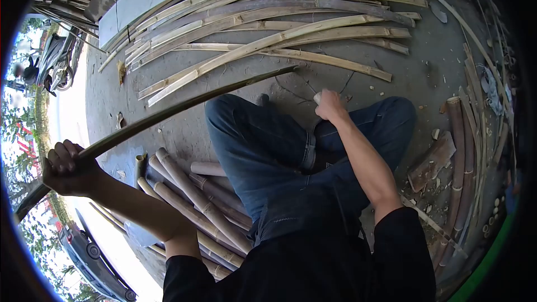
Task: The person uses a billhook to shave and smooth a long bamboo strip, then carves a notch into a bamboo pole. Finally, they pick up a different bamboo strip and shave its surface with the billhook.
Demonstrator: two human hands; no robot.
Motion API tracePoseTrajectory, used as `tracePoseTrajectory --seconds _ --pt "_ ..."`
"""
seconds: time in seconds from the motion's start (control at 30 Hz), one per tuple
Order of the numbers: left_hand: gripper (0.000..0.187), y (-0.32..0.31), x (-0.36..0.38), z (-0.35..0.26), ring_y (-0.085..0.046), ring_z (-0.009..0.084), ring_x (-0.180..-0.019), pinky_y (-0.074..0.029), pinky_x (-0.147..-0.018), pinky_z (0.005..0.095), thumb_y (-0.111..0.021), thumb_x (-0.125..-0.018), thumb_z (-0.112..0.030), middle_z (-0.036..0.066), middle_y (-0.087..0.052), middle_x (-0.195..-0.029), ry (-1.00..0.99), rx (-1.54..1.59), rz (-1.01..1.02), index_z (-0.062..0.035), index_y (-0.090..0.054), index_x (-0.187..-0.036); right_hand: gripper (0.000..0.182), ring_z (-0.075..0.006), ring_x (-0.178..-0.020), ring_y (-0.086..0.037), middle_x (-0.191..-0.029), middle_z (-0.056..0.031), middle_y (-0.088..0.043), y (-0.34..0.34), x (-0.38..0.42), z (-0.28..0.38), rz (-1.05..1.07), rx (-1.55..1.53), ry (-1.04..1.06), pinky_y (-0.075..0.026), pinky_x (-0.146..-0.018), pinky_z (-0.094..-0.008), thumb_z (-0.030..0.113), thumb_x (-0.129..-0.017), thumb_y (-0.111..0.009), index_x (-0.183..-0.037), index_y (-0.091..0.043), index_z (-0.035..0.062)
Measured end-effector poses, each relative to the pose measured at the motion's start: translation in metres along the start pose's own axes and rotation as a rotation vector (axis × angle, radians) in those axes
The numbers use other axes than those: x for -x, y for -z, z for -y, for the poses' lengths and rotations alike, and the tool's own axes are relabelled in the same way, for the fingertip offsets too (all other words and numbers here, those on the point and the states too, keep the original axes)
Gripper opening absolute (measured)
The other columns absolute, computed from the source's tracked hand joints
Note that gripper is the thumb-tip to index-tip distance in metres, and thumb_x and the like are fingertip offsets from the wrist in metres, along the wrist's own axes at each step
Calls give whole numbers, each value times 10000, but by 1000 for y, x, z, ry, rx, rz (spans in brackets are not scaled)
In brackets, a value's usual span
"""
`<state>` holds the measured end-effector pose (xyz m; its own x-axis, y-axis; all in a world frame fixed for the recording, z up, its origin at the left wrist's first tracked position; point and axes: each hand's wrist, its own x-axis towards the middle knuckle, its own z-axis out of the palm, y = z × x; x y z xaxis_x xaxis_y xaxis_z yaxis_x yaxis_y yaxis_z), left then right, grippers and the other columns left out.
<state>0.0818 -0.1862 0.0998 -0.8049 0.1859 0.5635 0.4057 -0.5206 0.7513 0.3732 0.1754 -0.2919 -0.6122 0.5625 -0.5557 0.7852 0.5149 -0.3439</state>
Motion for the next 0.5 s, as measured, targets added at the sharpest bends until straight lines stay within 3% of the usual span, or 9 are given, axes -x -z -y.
tracePoseTrajectory --seconds 0.03,0.1,0.17,0.23,0.3,0.37,0.43,0.5 --pt "363 -2 0 -1 -319 100 -456 -345 -484 275 -480 -942 -206 -30 -302 -529 -2 1 -5 -168 -355 -603 542 -394 -1104 -653 -1148 -251 -682 0 6 -7 -12 -34 -21 -535 -942 -452 169 -793 -725 -1281 -570 -13" --pt "362 -5 0 -2 -323 102 -458 -352 -497 277 -464 -947 -202 -27 -306 -536 18 -52 -9 -165 -360 -602 619 -416 -1070 -659 -1109 -261 -688 23 50 18 -165 -163 15 -534 -930 -468 187 -793 -734 -1338 -530 -26" --pt "363 -10 -1 -3 -336 100 -462 -365 -513 281 -457 -949 -180 -28 -329 -539 -11 -67 -5 -168 -358 -600 666 -451 -994 -667 -1041 -298 -685 33 85 51 -276 -336 124 -527 -903 -491 203 -764 -750 -1325 -519 -70" --pt "362 -9 -8 -6 -347 97 -465 -368 -524 282 -455 -947 -153 -33 -342 -541 0 21 69 -175 -351 -600 661 -460 -929 -681 -979 -299 -692 26 93 75 -317 -359 287 -528 -895 -500 227 -779 -758 -1324 -514 -54" --pt "356 -15 -9 -7 -347 89 -465 -362 -517 281 -474 -936 -140 -36 -345 -541 -18 14 88 -180 -351 -604 668 -456 -967 -676 -1014 -297 -691 3 65 84 -243 -313 241 -529 -906 -497 226 -786 -757 -1341 -504 -47" --pt "355 -15 -10 -9 -353 86 -466 -362 -518 276 -481 -935 -145 -35 -349 -542 10 40 110 -181 -350 -607 672 -455 -1014 -664 -1063 -296 -685 -17 10 59 -165 -328 1 -528 -922 -489 235 -794 -750 -1350 -500 -50" --pt "348 -7 -12 -14 -378 84 -475 -379 -531 276 -484 -938 -149 -32 -364 -546 23 40 144 -175 -363 -614 678 -433 -1065 -654 -1103 -306 -673 -28 -40 9 -104 -196 -51 -522 -947 -485 241 -799 -742 -1353 -491 -57" --pt "341 -6 -22 -11 -402 91 -489 -393 -535 275 -494 -942 -153 -27 -379 -553 55 -20 20 -168 -377 -622 667 -436 -1044 -660 -1079 -315 -672 -9 -38 7 -180 -244 -43 -526 -928 -493 245 -800 -740 -1344 -495 -55"
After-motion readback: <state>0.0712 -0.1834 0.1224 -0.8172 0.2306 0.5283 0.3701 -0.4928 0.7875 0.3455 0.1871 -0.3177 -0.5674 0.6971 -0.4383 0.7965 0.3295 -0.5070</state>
